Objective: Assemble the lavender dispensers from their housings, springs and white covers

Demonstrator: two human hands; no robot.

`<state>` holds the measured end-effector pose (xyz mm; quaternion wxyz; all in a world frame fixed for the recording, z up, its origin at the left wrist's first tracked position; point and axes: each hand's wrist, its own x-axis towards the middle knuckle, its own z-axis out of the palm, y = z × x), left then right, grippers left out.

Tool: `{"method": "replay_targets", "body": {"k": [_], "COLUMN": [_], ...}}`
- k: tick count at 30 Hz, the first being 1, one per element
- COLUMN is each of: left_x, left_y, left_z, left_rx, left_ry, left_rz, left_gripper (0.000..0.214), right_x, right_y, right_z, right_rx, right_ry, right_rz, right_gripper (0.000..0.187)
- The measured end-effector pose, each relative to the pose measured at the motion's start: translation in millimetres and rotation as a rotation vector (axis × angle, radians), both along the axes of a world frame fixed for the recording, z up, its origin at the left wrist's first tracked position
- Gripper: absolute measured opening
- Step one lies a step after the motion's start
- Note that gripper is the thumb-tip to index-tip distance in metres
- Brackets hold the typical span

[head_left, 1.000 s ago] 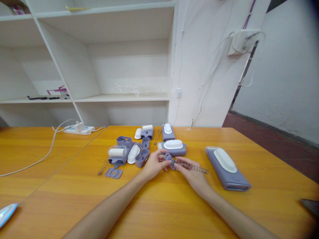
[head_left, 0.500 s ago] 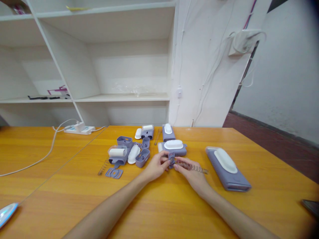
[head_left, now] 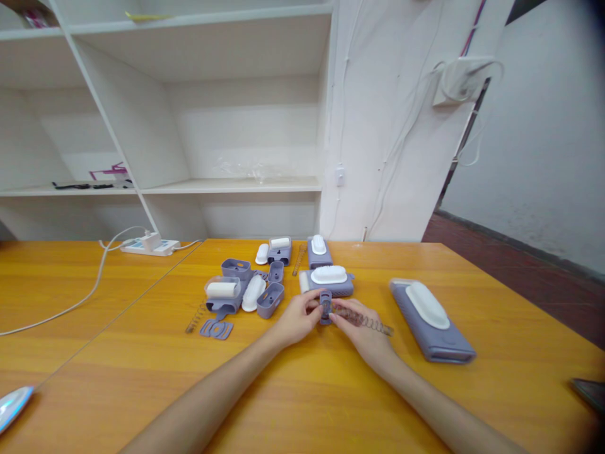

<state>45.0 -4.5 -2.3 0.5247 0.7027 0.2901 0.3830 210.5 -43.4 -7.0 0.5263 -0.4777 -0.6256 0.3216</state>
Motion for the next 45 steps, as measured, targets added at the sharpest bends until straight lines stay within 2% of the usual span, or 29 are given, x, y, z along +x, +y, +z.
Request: {"method": "replay_targets", "body": {"k": [5,13,18,28,35,40,45], "left_x": [-1.2,-1.4,-2.1,-0.8,0.3,-1.2,-2.2], "left_y": [0.3,-2.8,-2.2,-3.1,-0.2,-2.2,-4.1], "left_z": [-5.3,-2.4,-3.1,-2.2,-7.5,-1.5,7.1], "left_rx": [0.073,0.139,0.1,-0.072,-0.111,-0.128,-0.095], "left_ry": [0.081,0.143,0.137,-0.06,-0.101,-0.128,-0.063], "left_rz": [0.081,0.069,0.043,0.022,0.051,0.014,-0.009], "left_gripper": [0.053,0.047,0.047,0.033,0.033,0.036,0.04], "right_x": [-0.9,-2.9,-3.0,-2.9,-3.1,-3.1,-3.6], "right_y": [-1.9,-4.1,-5.2,-5.1,-5.5,-6.8,-8.5], "right_z": [1.5,3.7,5.2,4.3,5.0,5.1,7.7], "right_rx": [0.024,0.049,0.078,0.066,0.096,0.11,0.119], "right_ry": [-0.016,-0.05,-0.09,-0.107,-0.138,-0.144,-0.162], "right_rz": [-0.007,-0.032,-0.025,0.011,-0.051,-0.046,-0.052], "right_gripper": [0.025,0.024,0.024,0.023,0.02,0.02,0.019]}}
